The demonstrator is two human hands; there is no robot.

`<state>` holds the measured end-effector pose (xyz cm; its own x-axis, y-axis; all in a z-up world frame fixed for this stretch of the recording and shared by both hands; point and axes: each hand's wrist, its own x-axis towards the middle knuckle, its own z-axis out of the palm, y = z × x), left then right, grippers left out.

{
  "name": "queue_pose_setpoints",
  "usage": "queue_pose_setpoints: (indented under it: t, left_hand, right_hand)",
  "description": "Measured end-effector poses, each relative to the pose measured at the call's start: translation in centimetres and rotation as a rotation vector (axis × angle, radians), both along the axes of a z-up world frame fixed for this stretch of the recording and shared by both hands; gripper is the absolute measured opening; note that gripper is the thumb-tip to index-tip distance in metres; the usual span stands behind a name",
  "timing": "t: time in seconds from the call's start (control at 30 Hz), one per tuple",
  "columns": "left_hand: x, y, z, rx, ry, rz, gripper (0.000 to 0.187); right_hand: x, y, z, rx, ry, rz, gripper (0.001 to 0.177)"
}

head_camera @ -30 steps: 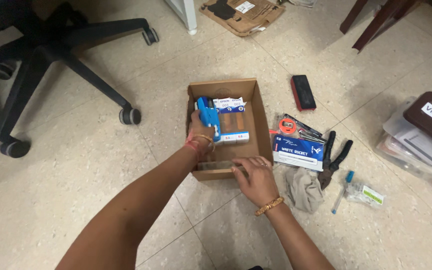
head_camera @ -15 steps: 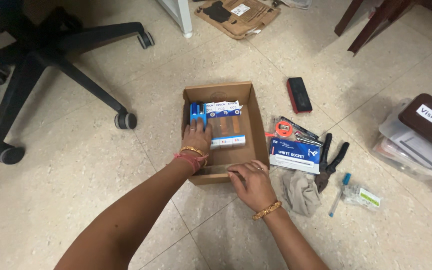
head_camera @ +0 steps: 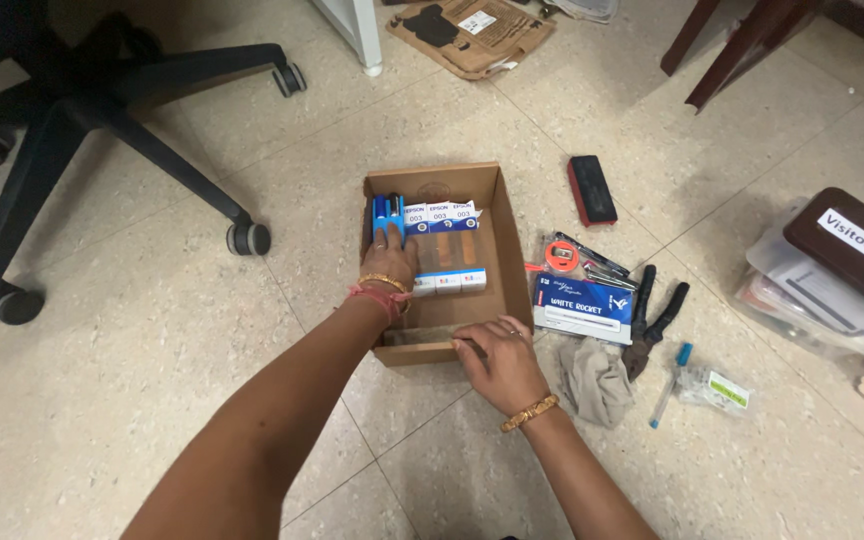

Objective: The person organizes small office supplies and tools on the floor. They place items into a clear plastic container and a cardboard box, using a cloth to wipe the box's interior.

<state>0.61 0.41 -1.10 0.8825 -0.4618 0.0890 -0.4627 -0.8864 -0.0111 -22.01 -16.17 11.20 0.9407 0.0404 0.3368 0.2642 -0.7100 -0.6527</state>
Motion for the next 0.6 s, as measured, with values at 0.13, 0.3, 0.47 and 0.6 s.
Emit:
queue_pose_setpoints:
  t: [0.13,0.3,0.47,0.6]
  left_hand:
    - [-2.7,-0.4,-0.5,0.053,0.028,-0.027,0.045]
    - [-3.9,0.0,0.4,0.278,0.101,-0.189,0.052]
    - [-4.6,-1.2,5.5,0.115,0.37,-0.123,0.07]
    - [-8.2,-2.7,8.9,-0.265,0.462,-0.105,0.059]
  right_hand:
    - [0.0,-0.2,-0.3,-0.003,-0.029,0.009,0.012]
    - [-0.2,-0.1,-0.1,0.009,-0.048,0.018,0.01]
    - [-0.9,-0.9,1.3,0.117,-0.04,-0.028,0.015]
    - [-3.7,-3.8,0.6,0.225,-0.063,-0.226,0.018]
